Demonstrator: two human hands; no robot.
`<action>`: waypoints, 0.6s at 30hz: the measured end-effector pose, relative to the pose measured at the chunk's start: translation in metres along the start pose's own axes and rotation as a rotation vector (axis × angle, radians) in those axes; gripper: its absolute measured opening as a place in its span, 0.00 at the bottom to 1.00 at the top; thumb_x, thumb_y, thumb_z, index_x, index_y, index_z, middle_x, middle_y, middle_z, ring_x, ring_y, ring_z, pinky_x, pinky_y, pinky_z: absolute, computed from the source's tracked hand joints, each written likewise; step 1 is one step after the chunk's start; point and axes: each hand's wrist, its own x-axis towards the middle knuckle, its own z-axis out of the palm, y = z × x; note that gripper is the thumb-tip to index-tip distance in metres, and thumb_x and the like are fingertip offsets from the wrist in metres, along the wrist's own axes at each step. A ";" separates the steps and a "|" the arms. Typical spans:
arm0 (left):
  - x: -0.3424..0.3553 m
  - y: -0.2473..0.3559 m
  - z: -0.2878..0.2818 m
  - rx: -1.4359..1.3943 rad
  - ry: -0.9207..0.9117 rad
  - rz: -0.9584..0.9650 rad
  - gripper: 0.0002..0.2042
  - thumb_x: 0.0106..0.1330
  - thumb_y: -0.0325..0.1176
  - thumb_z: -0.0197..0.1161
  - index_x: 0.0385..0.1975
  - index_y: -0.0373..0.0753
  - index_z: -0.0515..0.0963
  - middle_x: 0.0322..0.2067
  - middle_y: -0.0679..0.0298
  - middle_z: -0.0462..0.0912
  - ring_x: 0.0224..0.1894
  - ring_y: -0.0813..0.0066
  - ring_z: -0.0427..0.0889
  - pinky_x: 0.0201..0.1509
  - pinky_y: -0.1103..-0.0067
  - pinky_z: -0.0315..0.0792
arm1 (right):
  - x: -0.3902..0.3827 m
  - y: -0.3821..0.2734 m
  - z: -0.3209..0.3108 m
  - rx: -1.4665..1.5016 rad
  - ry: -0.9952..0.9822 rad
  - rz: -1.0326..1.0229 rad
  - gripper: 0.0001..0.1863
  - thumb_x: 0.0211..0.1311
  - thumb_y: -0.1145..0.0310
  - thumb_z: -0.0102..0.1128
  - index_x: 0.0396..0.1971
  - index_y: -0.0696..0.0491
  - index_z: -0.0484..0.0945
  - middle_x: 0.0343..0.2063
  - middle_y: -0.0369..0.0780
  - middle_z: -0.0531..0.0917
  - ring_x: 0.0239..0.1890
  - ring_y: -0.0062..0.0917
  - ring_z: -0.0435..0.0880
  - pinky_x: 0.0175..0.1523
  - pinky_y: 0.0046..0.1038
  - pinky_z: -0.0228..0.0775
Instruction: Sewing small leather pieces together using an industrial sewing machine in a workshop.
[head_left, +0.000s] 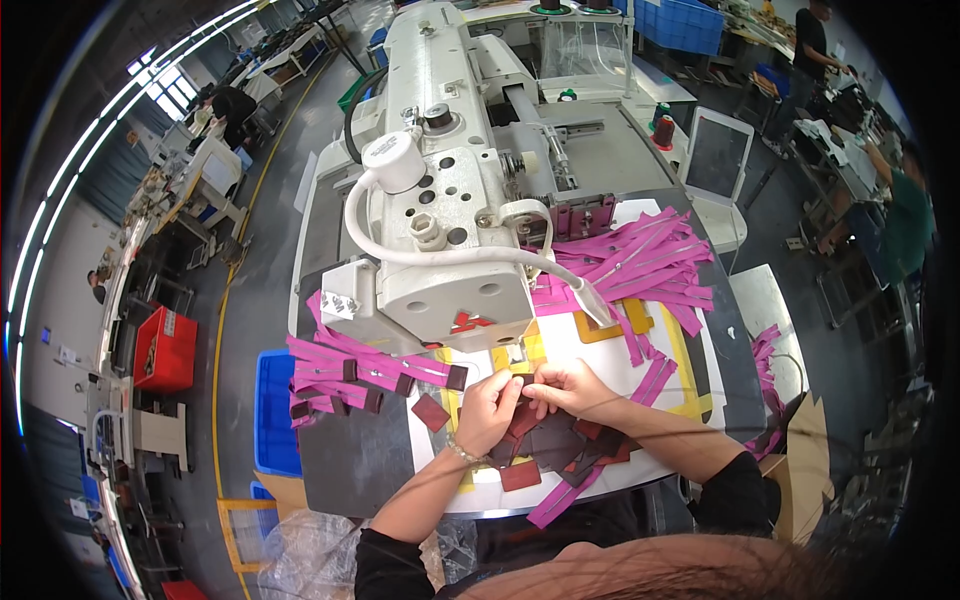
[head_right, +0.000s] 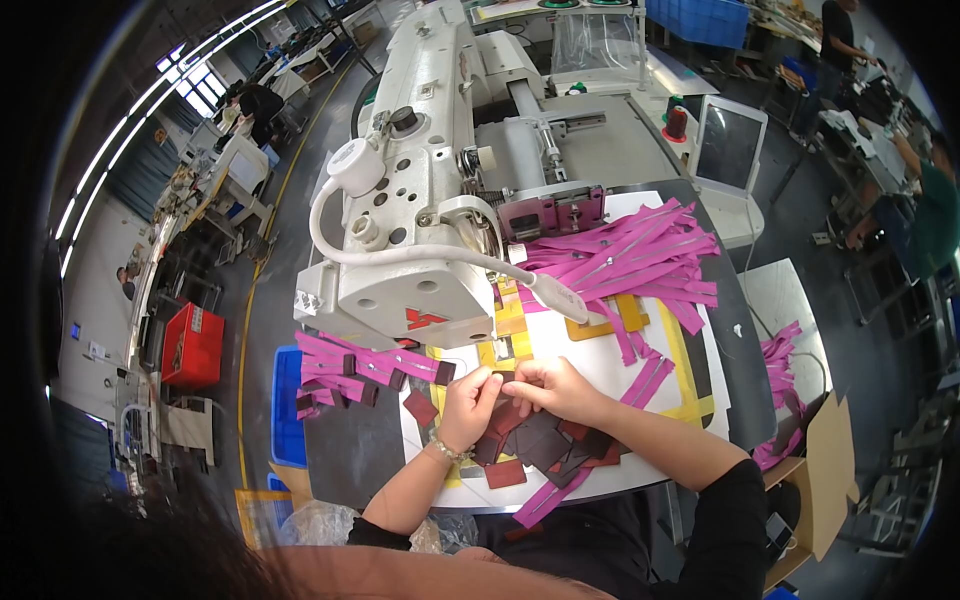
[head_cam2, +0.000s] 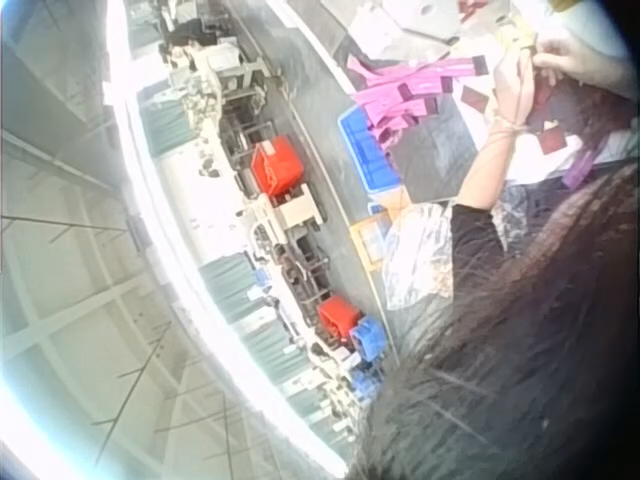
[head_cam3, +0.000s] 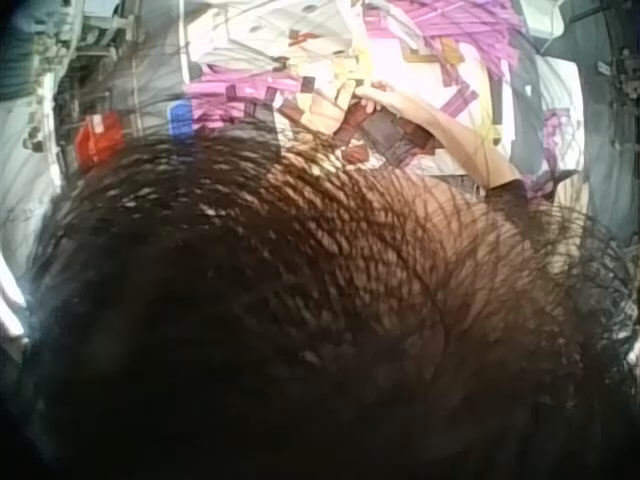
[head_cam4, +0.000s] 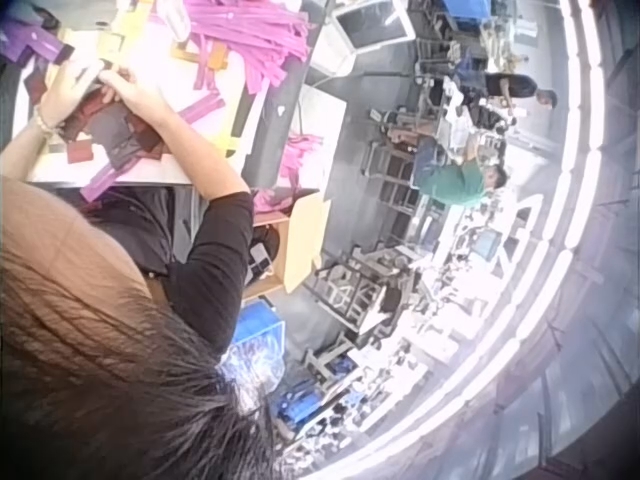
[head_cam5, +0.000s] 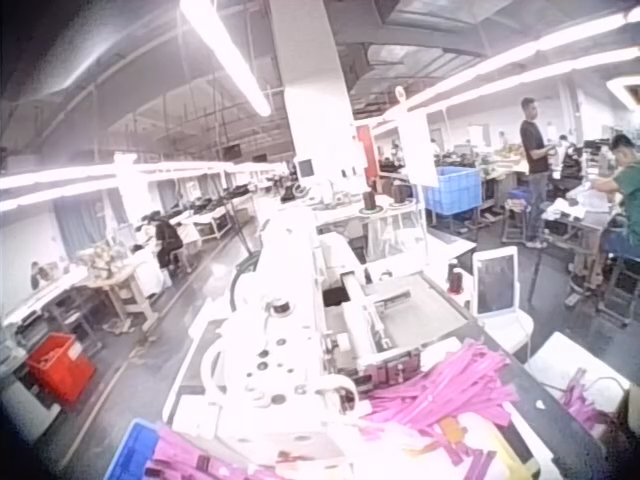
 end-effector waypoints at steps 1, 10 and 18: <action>0.000 0.000 0.000 0.014 0.005 0.001 0.11 0.65 0.32 0.54 0.23 0.32 0.68 0.16 0.56 0.69 0.17 0.70 0.66 0.22 0.75 0.60 | 0.000 0.000 0.000 -0.008 0.003 -0.004 0.12 0.64 0.65 0.56 0.24 0.57 0.75 0.18 0.33 0.79 0.21 0.13 0.79 0.25 0.16 0.66; 0.000 -0.001 -0.001 -0.027 -0.052 0.031 0.12 0.67 0.35 0.51 0.27 0.32 0.74 0.18 0.57 0.73 0.19 0.69 0.71 0.25 0.76 0.64 | -0.001 -0.004 0.000 -0.027 -0.005 -0.034 0.13 0.66 0.65 0.53 0.26 0.58 0.77 0.16 0.33 0.77 0.18 0.12 0.74 0.24 0.17 0.63; 0.000 0.001 -0.007 -0.117 -0.169 -0.019 0.14 0.69 0.35 0.50 0.28 0.32 0.76 0.16 0.61 0.72 0.19 0.79 0.68 0.25 0.79 0.63 | -0.004 -0.012 -0.001 -0.055 -0.035 -0.030 0.14 0.66 0.66 0.53 0.24 0.59 0.77 0.16 0.33 0.77 0.19 0.14 0.75 0.26 0.18 0.64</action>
